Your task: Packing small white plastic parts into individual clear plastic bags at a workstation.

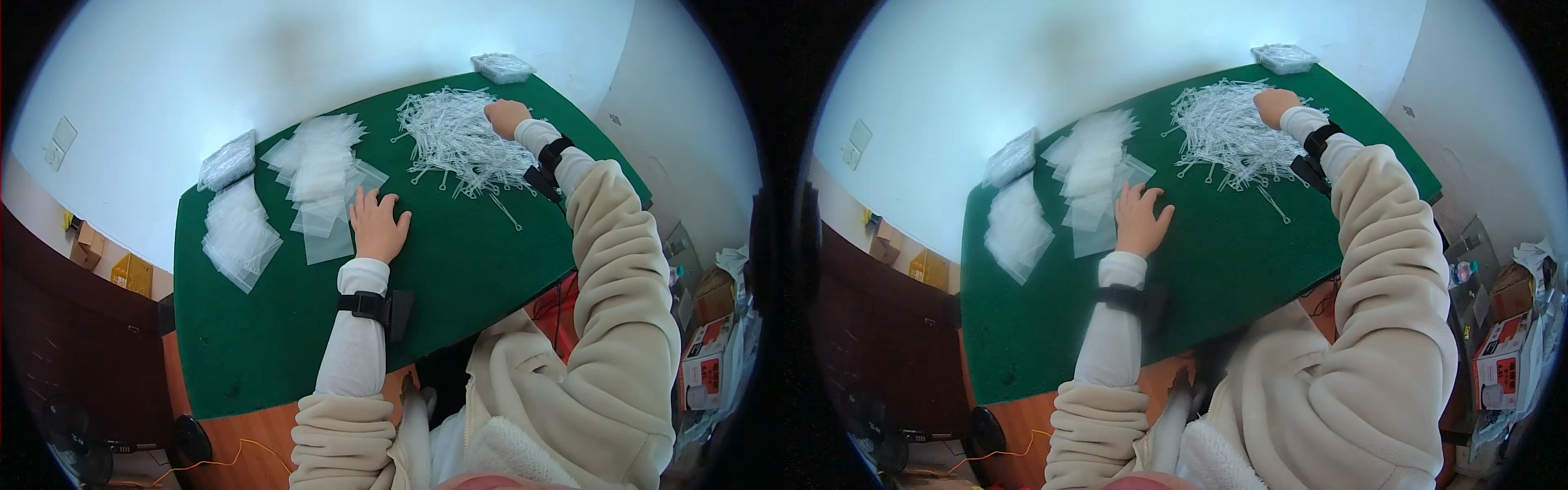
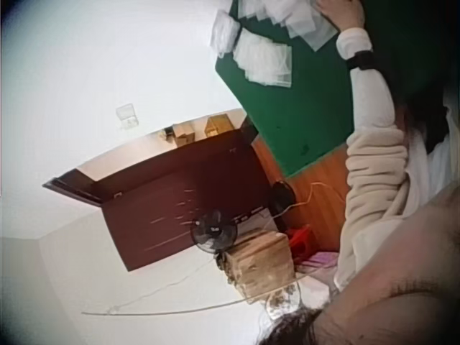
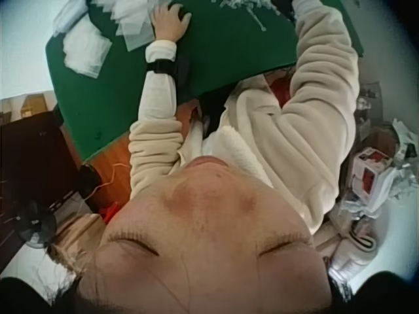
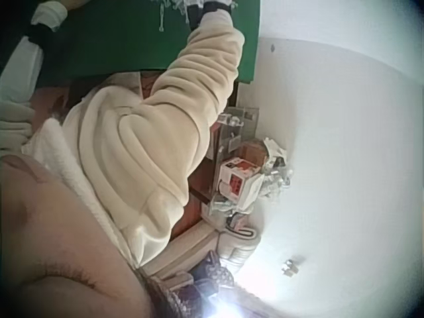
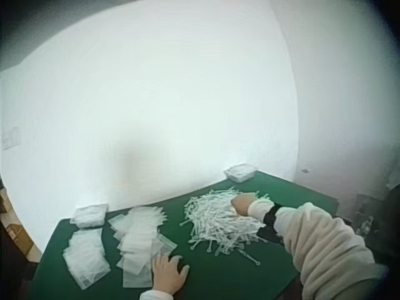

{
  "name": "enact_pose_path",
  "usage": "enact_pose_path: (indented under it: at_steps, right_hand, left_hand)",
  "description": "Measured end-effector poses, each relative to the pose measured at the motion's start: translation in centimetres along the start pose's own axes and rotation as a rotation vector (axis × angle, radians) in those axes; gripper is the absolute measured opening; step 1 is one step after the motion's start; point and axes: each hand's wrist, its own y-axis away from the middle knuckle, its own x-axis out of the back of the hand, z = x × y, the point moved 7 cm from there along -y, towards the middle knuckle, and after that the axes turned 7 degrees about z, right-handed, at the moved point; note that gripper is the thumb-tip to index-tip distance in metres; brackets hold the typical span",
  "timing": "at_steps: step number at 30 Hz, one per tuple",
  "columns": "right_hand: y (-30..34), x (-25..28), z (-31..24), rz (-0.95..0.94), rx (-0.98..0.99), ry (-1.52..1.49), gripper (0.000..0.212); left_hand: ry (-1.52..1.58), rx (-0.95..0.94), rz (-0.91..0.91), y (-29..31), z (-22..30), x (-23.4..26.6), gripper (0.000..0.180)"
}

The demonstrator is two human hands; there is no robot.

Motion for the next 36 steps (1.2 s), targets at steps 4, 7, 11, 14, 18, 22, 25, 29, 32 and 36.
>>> enact_pose_path:
  at_steps: [4, 7, 11, 14, 18, 22, 25, 29, 32, 36]
  right_hand:
    - [-0.1, -0.4, 0.7, 0.043, 0.001, 0.005, 0.015]
    - [0.1, -1.0, 1.0, 0.021, -0.006, 0.044, 0.015]
    - [0.4, -0.4, 1.2, 0.031, -0.039, 0.044, 0.015]
    - [1.1, 0.9, 1.3, 0.096, -0.081, -0.16, 0.017]
    - [4.7, 2.3, -1.4, 0.35, 0.103, -0.485, 0.018]
    - [8.8, 4.0, -5.4, 0.55, 0.325, -0.366, 0.019]
    - [9.5, 1.7, -7.0, 0.491, 0.359, -0.244, 0.014]
    - [10.0, 2.9, -7.2, 0.621, 0.408, -0.482, 0.011]
    - [11.6, 3.5, -8.9, 0.496, 0.428, -0.807, 0.012]
    - [13.8, 1.5, -13.4, -0.05, 0.566, -1.06, 0.017]
  left_hand:
    - [-0.021, -0.001, -0.004, -0.1, 0.0, 0.0, 0.034]
    - [-0.051, -0.014, 0.013, 0.0, 0.0, 0.0, 0.035]
    - [-0.041, -0.018, 0.016, -0.1, 0.1, 0.0, 0.034]
    - [-0.006, -0.003, -0.017, 0.1, 0.0, -0.2, 0.035]
    - [0.018, -0.021, 0.035, 0.2, 0.1, 0.2, 0.033]
    - [0.046, -0.045, 0.063, -0.3, 0.1, 0.4, 0.03]
    - [0.03, -0.039, 0.082, -0.4, 0.0, 0.9, 0.029]
    - [0.011, -0.097, 0.157, -0.8, 1.0, 1.7, 0.023]
    - [0.052, -0.105, 0.197, -0.3, 1.8, 2.7, 0.018]
    - [0.188, -0.14, 0.165, -1.0, 2.7, 3.4, 0.01]
